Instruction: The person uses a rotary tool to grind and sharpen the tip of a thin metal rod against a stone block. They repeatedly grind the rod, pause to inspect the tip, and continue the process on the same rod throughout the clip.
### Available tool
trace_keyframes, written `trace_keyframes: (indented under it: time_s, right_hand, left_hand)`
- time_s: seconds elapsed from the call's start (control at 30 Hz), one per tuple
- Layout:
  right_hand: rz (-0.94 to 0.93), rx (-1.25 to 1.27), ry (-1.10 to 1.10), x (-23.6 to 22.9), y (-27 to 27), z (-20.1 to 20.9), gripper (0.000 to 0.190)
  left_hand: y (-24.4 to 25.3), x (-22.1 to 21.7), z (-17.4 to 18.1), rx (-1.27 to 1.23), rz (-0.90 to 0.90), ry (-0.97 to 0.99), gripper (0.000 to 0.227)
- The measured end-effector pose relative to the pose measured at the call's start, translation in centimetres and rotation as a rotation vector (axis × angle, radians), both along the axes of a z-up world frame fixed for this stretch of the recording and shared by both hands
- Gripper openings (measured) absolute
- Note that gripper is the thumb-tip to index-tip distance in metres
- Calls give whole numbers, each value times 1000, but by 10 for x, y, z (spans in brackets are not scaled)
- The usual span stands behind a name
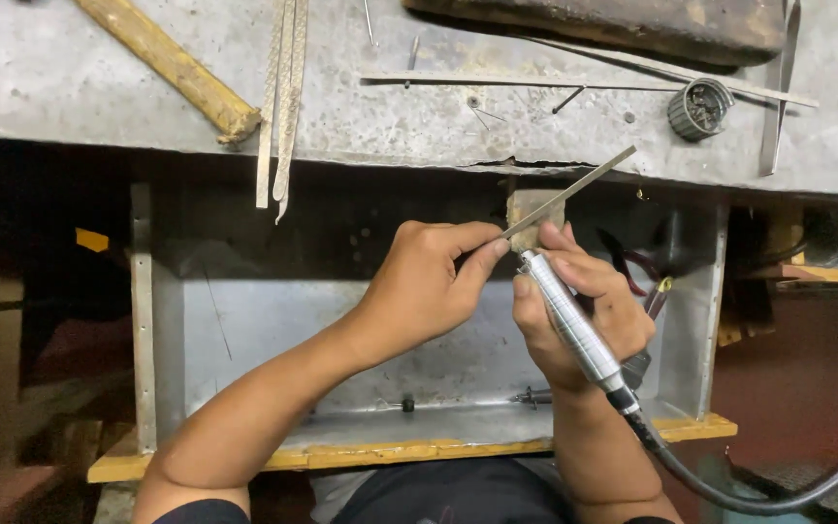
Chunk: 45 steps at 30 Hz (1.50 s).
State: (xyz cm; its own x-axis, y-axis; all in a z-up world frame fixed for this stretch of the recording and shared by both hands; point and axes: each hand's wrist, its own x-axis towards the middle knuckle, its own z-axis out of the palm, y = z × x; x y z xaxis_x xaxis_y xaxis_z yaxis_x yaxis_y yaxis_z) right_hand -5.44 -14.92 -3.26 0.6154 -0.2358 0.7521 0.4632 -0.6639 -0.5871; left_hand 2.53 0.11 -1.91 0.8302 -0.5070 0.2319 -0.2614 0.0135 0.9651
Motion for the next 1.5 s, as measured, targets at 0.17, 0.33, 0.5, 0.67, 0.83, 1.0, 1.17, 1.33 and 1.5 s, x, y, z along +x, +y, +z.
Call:
trace_keyframes:
  time_s: [0.17,0.33,0.5,0.67,0.83,1.0,1.17,1.33,1.5]
  right_hand:
    - [20,13,4,0,-1,-2,26]
    - [27,12,-4,0,-2,-3,27]
    - [19,40,21,-1,-2,-2,28]
    - [6,33,27,-2,-1,-3,28]
    - [2,26,14,-2,-2,-6,30]
    - [29,60,4,-1,-3,-8,29]
    - [28,55,-8,0,-4,-9,30]
    - [-76,-133,117,-7,2,-2,28]
    - [-108,-153,127,-7,3,-2,29]
  left_hand:
    - [-4,-3,-11,-12,30,-4,18]
    - [-5,-1,-17,-38,18,-15,19]
    - [-2,-1,-7,-4,9,80,17]
    - [-1,-1,-5,12,39,64,15]
    - [-2,-1,-2,21,59,70,14]
    - [-4,0,-4,12,99,75,9]
    - [-7,-3,-12,-1,115,-11,9]
    - [-6,-6,-9,26,106,-81,15]
    - [-6,-7,-12,29,107,-149,15]
